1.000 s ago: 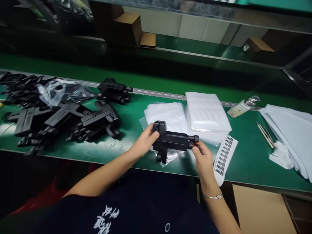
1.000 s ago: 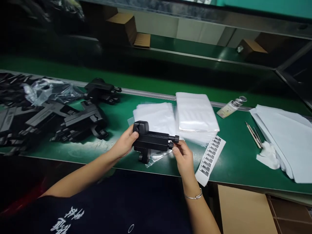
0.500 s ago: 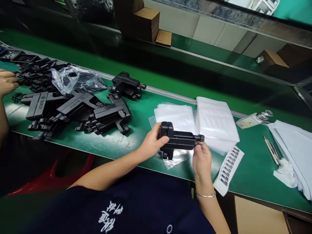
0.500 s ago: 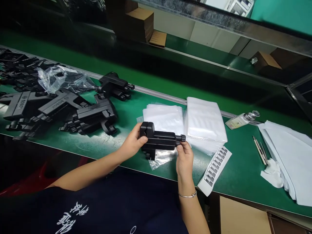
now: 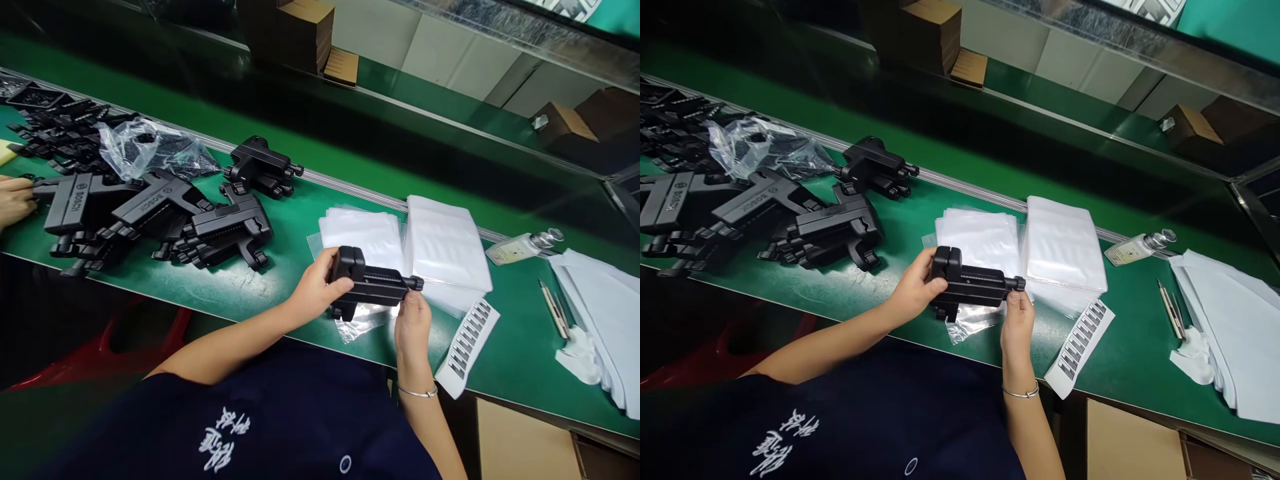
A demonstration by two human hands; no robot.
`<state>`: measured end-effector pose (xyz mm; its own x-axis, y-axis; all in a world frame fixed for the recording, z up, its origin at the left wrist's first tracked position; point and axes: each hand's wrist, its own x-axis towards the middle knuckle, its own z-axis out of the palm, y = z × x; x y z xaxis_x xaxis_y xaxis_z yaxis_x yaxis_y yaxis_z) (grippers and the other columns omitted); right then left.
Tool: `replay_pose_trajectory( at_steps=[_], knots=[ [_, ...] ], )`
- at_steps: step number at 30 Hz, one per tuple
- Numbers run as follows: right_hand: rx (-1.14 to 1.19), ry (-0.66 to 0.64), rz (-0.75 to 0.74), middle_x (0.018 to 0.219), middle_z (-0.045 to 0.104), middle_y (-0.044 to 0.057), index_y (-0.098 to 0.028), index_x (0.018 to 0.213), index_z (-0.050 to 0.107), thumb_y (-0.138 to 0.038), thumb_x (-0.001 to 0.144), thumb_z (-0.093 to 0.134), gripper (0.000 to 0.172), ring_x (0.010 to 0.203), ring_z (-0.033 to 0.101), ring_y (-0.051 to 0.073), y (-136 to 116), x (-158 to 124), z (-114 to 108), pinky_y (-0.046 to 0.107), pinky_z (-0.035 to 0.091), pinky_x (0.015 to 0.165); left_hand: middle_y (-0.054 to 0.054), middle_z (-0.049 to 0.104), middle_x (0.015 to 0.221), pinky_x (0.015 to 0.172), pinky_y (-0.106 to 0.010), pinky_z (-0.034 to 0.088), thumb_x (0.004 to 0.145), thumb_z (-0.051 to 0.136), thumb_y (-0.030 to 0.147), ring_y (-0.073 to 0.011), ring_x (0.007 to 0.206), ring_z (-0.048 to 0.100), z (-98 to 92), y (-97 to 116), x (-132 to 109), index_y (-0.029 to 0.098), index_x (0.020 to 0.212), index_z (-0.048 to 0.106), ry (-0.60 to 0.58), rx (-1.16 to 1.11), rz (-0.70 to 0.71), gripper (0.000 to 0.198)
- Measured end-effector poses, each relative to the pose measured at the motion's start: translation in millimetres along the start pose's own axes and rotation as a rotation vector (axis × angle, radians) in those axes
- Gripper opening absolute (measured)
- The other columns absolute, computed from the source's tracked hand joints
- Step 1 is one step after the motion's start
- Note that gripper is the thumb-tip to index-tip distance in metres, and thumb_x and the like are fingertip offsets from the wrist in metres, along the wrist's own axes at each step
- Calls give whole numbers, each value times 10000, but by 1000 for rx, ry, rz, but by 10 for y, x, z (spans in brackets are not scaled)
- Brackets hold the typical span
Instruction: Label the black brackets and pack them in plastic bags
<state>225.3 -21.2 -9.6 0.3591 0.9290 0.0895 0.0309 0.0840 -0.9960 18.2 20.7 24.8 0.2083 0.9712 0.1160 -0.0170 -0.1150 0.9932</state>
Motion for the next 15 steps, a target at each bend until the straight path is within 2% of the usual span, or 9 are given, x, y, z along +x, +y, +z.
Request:
replay_pose_trajectory(
  at_steps=[2, 4, 7, 9, 12, 15],
  knots=[
    [46, -19, -30, 968, 670, 64, -201, 979, 643, -474, 846, 630, 304, 915, 621, 208, -3, 4, -7, 373, 482, 865, -91, 643, 1078, 854, -358, 475, 789, 574, 708, -267, 1018, 609, 11, 0, 3, 179, 1177, 488, 27, -49, -12, 662],
    [94, -3, -14, 920, 671, 45, -206, 957, 652, -458, 814, 679, 292, 876, 623, 191, 8, 20, -25, 356, 481, 856, -88, 641, 1075, 851, -354, 476, 787, 581, 704, -259, 1001, 611, 28, 1, -18, 176, 1187, 485, 19, -35, 1, 670],
    [59, 36, 49, 843, 675, 45, -189, 896, 655, -506, 862, 607, 322, 810, 626, 188, 20, 40, -58, 357, 495, 822, -73, 645, 1074, 841, -349, 473, 726, 674, 677, -241, 948, 618, 62, 2, -46, 184, 1220, 490, -2, 32, 36, 722],
    [-8, 5, 26, 899, 688, 73, -182, 930, 659, -536, 919, 502, 388, 861, 641, 212, -2, 13, -76, 392, 502, 849, -63, 658, 1055, 842, -342, 473, 704, 699, 670, -237, 948, 619, 83, 1, -4, 185, 1178, 533, 44, -28, 7, 698],
    [-188, -148, -195, 1141, 660, 108, -216, 1127, 661, -532, 978, 368, 456, 1104, 603, 260, -77, -123, -77, 479, 454, 976, -52, 689, 942, 777, -320, 501, 729, 660, 680, -227, 900, 643, 104, 9, 154, 172, 1040, 596, 183, -338, -198, 599],
    [-450, -331, -550, 1252, 629, 79, -318, 1239, 635, -478, 974, 440, 366, 1217, 542, 278, -143, -316, -50, 588, 254, 1127, -41, 702, 837, 710, -305, 525, 773, 642, 624, -207, 804, 668, 133, 45, 301, 162, 979, 615, 288, -625, -424, 507]
  ],
)
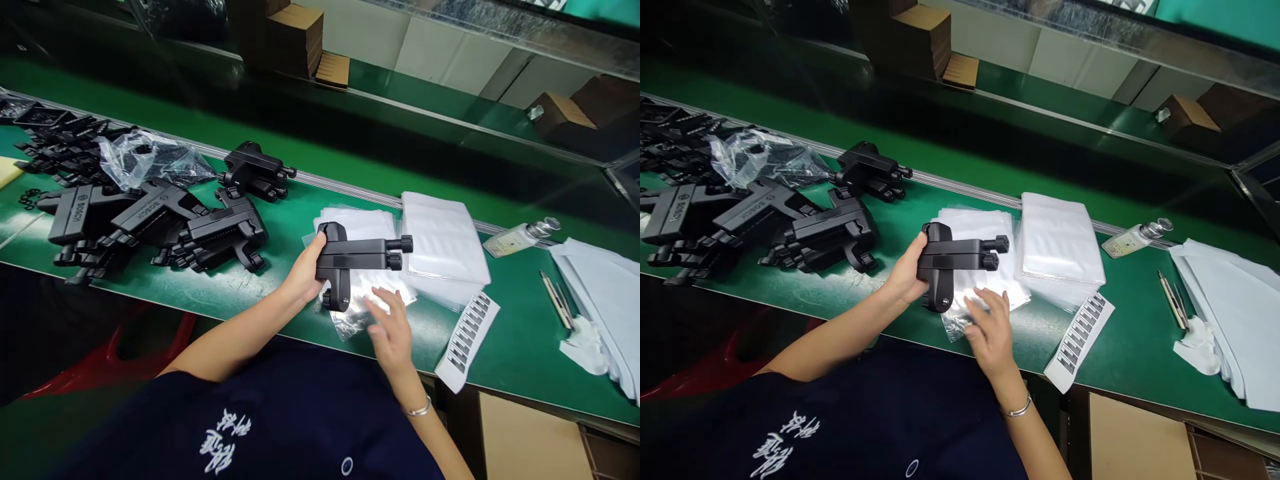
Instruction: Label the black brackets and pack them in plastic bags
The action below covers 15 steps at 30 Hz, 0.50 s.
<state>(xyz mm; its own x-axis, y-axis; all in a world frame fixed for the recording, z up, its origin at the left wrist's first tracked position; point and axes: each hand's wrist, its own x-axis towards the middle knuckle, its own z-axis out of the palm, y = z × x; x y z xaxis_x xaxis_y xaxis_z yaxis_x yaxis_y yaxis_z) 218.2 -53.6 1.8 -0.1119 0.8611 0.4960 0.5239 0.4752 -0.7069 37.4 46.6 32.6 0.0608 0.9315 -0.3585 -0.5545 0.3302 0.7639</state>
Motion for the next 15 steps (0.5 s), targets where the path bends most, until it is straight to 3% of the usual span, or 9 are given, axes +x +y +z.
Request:
replay_pose_trajectory(
  at_steps=[3, 5, 7, 9, 12, 15],
  knots=[
    [-91, -28, -150, 1244, 646, 53, -374, 1239, 632, -411, 963, 505, 306, 1203, 560, 277, -112, -78, 14, 633, 104, 1166, -38, 714, 838, 739, -307, 540, 814, 627, 566, -199, 801, 681, 81, 1, 2, 159, 996, 625, 26, -94, -75, 446],
    [80, 53, -18, 1288, 617, 69, -351, 1290, 594, -452, 950, 516, 363, 1224, 554, 283, -140, -82, -17, 619, 189, 1161, -41, 715, 843, 759, -315, 540, 798, 639, 585, -214, 835, 684, 120, -35, -43, 156, 992, 629, 7, -60, -64, 471],
    [423, 159, 214, 1310, 594, 87, -323, 1354, 525, -541, 895, 572, 511, 1210, 572, 288, -130, -51, -73, 576, 358, 1100, -56, 717, 903, 808, -328, 531, 764, 660, 622, -242, 921, 676, 153, -81, -109, 151, 1004, 629, -51, 57, 21, 529],
    [764, 259, 454, 1228, 637, 76, -311, 1333, 521, -563, 836, 646, 572, 1089, 644, 256, -78, -4, -132, 492, 512, 971, -88, 699, 1082, 912, -349, 497, 747, 687, 612, -275, 1075, 632, 182, -110, -185, 149, 1112, 610, -187, 253, 141, 594],
    [1027, 380, 719, 1036, 713, 24, -277, 1131, 636, -499, 833, 675, 373, 894, 692, 182, 47, 59, -184, 361, 588, 818, -136, 534, 1397, 1033, -382, 427, 777, 706, 477, -300, 1268, 518, 227, -81, -298, 177, 1436, 384, -546, 523, 173, 792],
    [1072, 410, 819, 1055, 726, 25, -252, 1068, 671, -571, 853, 598, 391, 1005, 679, 202, 129, 64, -185, 373, 577, 874, -136, 476, 1451, 1016, -400, 450, 787, 674, 299, -283, 1285, 506, 289, -3, -378, 247, 1554, 78, -853, 706, 95, 972]
  ],
)
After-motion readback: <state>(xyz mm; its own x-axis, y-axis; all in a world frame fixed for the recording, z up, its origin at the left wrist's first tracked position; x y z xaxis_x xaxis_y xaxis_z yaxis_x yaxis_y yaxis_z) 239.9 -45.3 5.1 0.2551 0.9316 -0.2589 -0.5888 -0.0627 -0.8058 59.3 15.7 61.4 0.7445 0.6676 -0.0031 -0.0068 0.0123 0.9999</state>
